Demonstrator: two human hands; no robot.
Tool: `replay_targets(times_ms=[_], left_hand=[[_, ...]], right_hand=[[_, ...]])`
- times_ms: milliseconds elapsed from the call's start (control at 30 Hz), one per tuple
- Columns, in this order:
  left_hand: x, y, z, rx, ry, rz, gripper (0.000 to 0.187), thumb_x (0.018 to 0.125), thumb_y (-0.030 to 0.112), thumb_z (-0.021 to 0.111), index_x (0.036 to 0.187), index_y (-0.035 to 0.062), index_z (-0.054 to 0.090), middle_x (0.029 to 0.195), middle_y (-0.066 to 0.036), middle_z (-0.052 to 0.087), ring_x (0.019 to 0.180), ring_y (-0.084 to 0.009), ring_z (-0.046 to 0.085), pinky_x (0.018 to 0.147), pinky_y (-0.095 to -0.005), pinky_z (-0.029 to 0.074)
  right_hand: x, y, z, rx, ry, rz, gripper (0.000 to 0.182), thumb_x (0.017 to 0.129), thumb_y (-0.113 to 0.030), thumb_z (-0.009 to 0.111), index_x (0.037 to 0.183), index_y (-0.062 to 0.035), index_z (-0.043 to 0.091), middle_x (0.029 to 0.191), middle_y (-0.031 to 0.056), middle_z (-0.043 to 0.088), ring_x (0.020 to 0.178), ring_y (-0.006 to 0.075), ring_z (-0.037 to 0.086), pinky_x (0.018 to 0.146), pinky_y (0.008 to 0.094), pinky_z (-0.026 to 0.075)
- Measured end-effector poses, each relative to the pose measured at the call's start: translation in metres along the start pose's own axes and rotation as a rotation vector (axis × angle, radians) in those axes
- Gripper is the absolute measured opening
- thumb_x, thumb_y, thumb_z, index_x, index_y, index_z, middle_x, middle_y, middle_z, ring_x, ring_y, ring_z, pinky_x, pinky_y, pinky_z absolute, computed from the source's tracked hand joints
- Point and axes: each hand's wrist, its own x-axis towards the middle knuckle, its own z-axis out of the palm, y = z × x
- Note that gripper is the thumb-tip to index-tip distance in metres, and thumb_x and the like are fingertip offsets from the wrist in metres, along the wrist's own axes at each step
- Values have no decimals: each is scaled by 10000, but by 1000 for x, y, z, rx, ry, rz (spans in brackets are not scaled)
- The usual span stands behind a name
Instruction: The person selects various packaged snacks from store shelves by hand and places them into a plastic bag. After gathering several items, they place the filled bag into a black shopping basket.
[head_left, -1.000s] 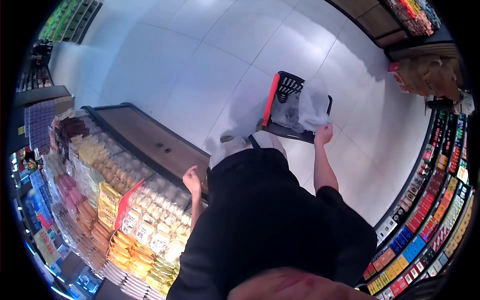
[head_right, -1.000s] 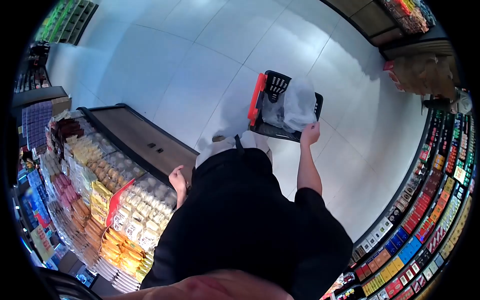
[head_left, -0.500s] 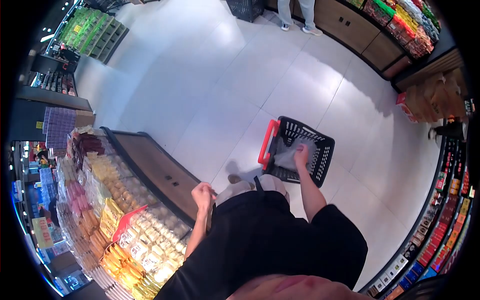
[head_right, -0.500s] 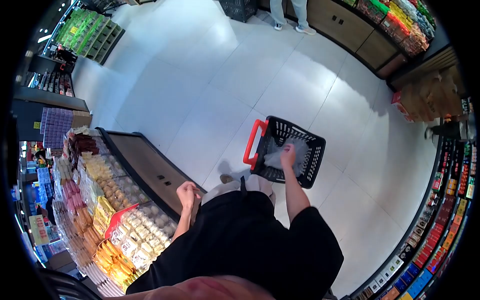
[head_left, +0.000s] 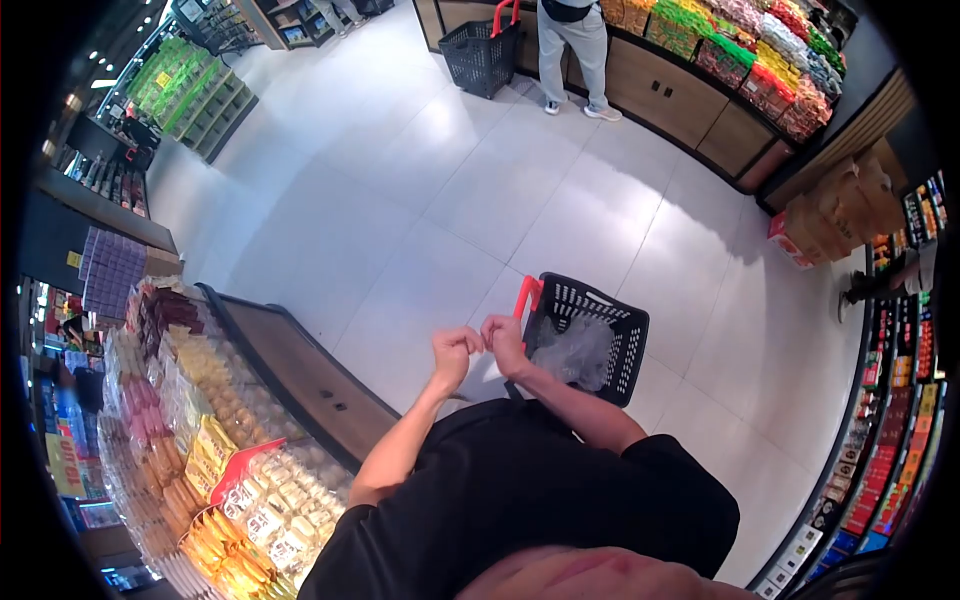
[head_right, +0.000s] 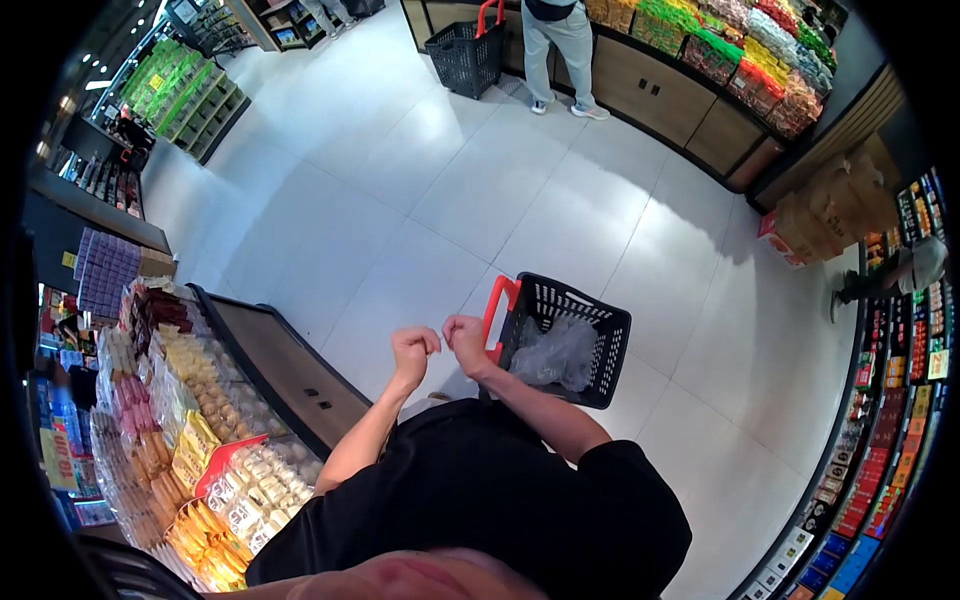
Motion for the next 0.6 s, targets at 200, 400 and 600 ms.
replay_targets(times_ms=[200, 400, 600], left_hand=[[-3, 27, -14, -183, -321, -66, 231, 716, -48, 441, 578, -7, 622, 520, -6, 467, 491, -84, 397, 490, -252, 279], [10, 136, -29, -108, -712, -319, 490, 1011, 236, 482, 667, -35, 702, 476, -43, 518, 430, -103, 450, 429, -253, 345], [18, 226, -27, -85, -826, 165, 507, 1000, 242, 563, 558, 16, 663, 485, -37, 531, 469, -119, 517, 447, -258, 373]], right_hand=[[-17, -78, 49, 236, -315, 180, 424, 1004, -300, 384, 1026, 5, 677, 938, 129, 657, 820, 183, 625, 694, 315, 508], [-20, -131, 74, 164, -738, 325, 832, 1003, -624, 197, 1048, 71, 652, 1060, 229, 682, 913, 252, 660, 788, 324, 546], [-49, -218, 116, -77, -678, -417, 620, 1005, -453, 317, 880, 27, 688, 890, 181, 708, 781, 267, 680, 695, 340, 555]])
